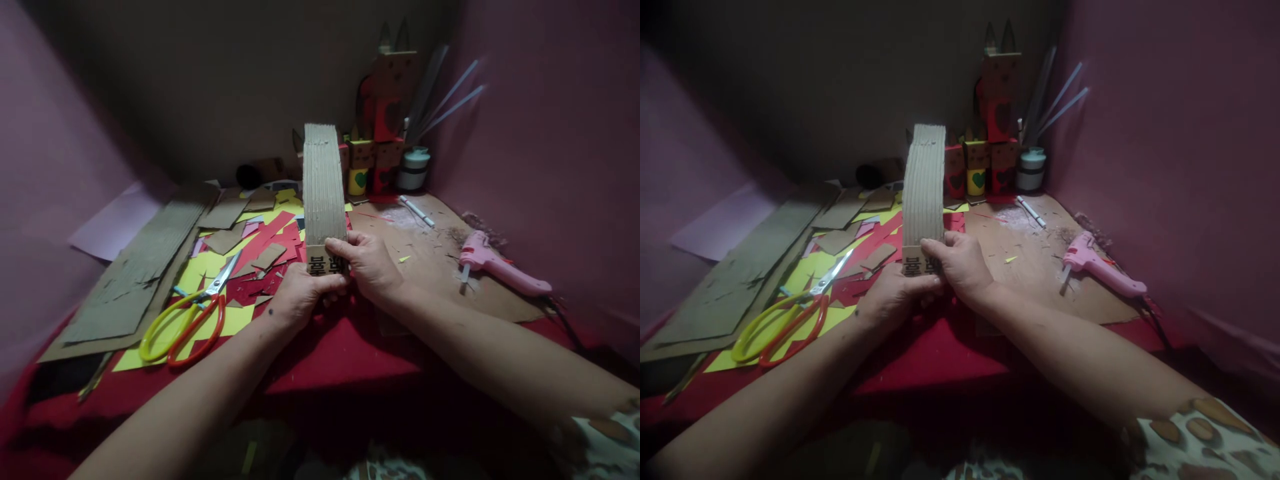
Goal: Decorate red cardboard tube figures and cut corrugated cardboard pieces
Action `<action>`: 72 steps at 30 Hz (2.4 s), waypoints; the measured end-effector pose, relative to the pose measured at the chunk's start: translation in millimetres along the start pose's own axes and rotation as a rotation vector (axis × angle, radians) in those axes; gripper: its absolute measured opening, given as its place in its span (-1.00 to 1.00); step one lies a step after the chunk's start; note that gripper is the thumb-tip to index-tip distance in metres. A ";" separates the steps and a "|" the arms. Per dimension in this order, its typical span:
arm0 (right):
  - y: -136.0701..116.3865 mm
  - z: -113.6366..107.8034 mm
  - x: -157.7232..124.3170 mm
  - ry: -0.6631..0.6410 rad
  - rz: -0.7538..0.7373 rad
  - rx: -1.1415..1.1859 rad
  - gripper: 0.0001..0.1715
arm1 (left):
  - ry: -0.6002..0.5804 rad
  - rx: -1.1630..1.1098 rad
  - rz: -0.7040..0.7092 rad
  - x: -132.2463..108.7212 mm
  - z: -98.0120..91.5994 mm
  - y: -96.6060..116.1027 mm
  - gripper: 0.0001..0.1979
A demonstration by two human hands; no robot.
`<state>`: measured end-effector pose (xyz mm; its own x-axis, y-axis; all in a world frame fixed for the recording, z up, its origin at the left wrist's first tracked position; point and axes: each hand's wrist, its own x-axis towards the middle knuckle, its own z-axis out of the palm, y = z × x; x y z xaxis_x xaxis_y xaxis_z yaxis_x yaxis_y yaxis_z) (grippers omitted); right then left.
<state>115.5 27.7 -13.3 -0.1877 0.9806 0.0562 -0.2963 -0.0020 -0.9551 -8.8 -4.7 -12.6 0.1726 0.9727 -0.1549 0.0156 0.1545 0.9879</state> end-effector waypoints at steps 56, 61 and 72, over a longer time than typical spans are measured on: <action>-0.5 -6.4 6.5 -0.063 0.101 0.056 -0.83 | -0.111 0.012 0.063 3.3 -17.7 4.2 -0.81; -2.1 -5.6 4.7 -0.149 0.086 0.025 -0.84 | -0.112 0.003 0.013 2.9 -15.8 4.5 -0.79; 2.1 -6.9 8.5 -0.189 0.071 0.052 -0.70 | -0.058 -0.087 0.025 7.2 -16.5 2.5 -0.80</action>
<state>119.8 37.4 -16.8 -0.3805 0.9236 0.0473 -0.3235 -0.0850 -0.9424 -23.7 5.5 -11.4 0.2285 0.9652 -0.1270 -0.0741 0.1473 0.9863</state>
